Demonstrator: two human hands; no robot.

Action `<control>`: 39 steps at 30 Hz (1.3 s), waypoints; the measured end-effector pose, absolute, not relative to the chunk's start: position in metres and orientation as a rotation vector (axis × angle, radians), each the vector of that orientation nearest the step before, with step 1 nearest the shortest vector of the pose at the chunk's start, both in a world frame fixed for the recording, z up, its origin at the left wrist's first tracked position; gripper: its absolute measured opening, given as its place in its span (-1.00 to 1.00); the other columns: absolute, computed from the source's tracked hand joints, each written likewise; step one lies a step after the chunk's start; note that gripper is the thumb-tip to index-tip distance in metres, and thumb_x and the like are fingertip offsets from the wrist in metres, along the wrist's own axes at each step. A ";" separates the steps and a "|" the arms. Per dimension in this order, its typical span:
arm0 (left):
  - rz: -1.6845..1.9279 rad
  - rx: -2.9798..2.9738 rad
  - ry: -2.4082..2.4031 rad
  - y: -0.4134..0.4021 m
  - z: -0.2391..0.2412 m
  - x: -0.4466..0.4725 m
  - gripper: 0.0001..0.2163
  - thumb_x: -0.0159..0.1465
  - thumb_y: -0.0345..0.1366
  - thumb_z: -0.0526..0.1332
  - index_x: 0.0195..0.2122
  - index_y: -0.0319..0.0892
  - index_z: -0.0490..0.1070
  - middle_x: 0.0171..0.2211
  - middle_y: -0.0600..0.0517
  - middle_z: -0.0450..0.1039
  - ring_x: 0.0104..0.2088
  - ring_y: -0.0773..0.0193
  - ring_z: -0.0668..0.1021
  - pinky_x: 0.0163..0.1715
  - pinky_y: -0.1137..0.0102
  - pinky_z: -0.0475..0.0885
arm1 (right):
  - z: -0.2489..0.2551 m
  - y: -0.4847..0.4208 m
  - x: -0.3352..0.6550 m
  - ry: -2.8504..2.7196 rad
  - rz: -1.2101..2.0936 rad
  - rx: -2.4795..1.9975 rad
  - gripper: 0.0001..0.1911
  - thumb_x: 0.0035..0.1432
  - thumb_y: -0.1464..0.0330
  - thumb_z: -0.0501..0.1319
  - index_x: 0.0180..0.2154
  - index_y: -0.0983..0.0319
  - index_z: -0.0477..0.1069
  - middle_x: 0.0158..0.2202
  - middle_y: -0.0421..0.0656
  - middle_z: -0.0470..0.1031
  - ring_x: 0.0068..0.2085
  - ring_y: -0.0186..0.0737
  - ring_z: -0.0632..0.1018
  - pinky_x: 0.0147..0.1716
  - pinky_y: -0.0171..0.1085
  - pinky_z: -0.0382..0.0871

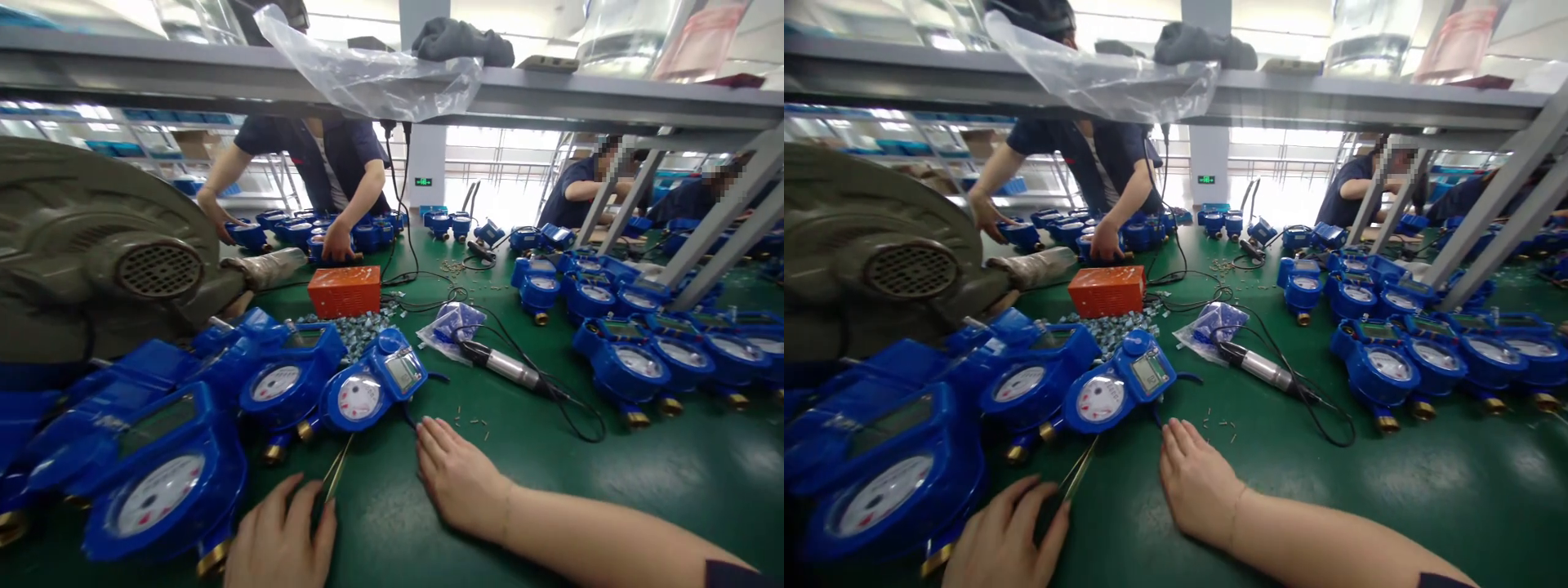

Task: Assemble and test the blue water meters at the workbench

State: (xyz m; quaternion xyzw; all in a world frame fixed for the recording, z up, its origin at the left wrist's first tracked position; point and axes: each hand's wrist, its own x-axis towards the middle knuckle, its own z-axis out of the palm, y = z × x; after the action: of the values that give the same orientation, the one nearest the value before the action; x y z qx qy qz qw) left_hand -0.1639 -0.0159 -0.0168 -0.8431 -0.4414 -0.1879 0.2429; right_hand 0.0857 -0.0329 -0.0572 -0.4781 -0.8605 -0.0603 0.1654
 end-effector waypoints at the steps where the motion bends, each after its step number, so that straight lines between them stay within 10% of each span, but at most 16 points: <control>1: -0.590 -2.276 -1.271 -0.012 -0.014 -0.155 -0.69 0.30 -0.24 0.03 -0.17 -0.39 0.44 -0.12 -0.31 0.36 -0.17 -0.09 0.46 -0.22 0.09 0.42 | -0.058 -0.041 0.097 -2.427 -0.162 -1.376 -0.56 0.23 0.38 0.08 0.08 0.51 0.26 0.17 0.19 0.23 0.24 0.13 0.19 0.21 0.00 0.17; 7: -0.609 -2.398 -1.200 0.028 0.010 -0.103 -0.57 0.21 -0.21 0.22 0.10 -0.15 0.30 0.24 -0.27 -0.02 0.25 -0.30 0.05 0.12 -0.13 0.15 | -0.056 -0.076 0.146 -2.199 -0.029 -1.562 -0.81 0.26 0.40 0.06 -0.22 0.35 0.40 0.18 0.07 0.26 0.24 -0.03 0.21 0.22 -0.04 0.19; 18: -0.471 -2.267 -1.582 0.073 0.042 -0.086 -0.54 0.26 -0.04 0.10 0.13 -0.15 0.26 0.12 -0.20 0.19 -0.11 -0.08 0.46 -0.17 0.16 0.42 | -0.053 -0.046 0.139 -2.033 0.196 -1.752 -0.43 0.26 0.27 0.06 0.19 0.49 0.10 0.25 0.25 0.05 0.28 0.14 0.08 0.19 0.12 0.15; 25: -0.557 -2.159 -1.590 0.066 0.032 -0.083 -0.49 0.28 -0.04 0.08 0.14 -0.29 0.24 0.12 -0.31 0.23 0.21 -0.25 0.12 0.09 -0.07 0.12 | -0.047 -0.043 0.126 -2.279 0.307 -1.500 -0.54 0.30 0.27 0.02 0.18 0.31 0.20 0.24 0.00 0.17 0.27 -0.08 0.15 0.26 -0.10 0.08; 39: -0.734 -2.327 -1.466 0.033 0.036 -0.082 -0.63 0.27 -0.24 0.15 0.08 -0.24 0.33 0.18 -0.29 0.13 0.21 -0.17 0.14 0.13 -0.04 0.10 | -0.040 -0.015 0.097 -2.383 0.367 -1.301 -0.53 0.31 0.25 -0.01 0.17 0.34 0.19 0.24 -0.01 0.17 0.27 -0.09 0.14 0.28 -0.10 0.03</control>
State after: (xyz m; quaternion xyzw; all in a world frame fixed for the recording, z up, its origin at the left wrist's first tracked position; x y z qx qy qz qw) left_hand -0.0817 0.0329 0.0360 -0.8085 -0.5095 -0.2551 0.1470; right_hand 0.0969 -0.0153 -0.0396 -0.4652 -0.8523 0.1314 0.1998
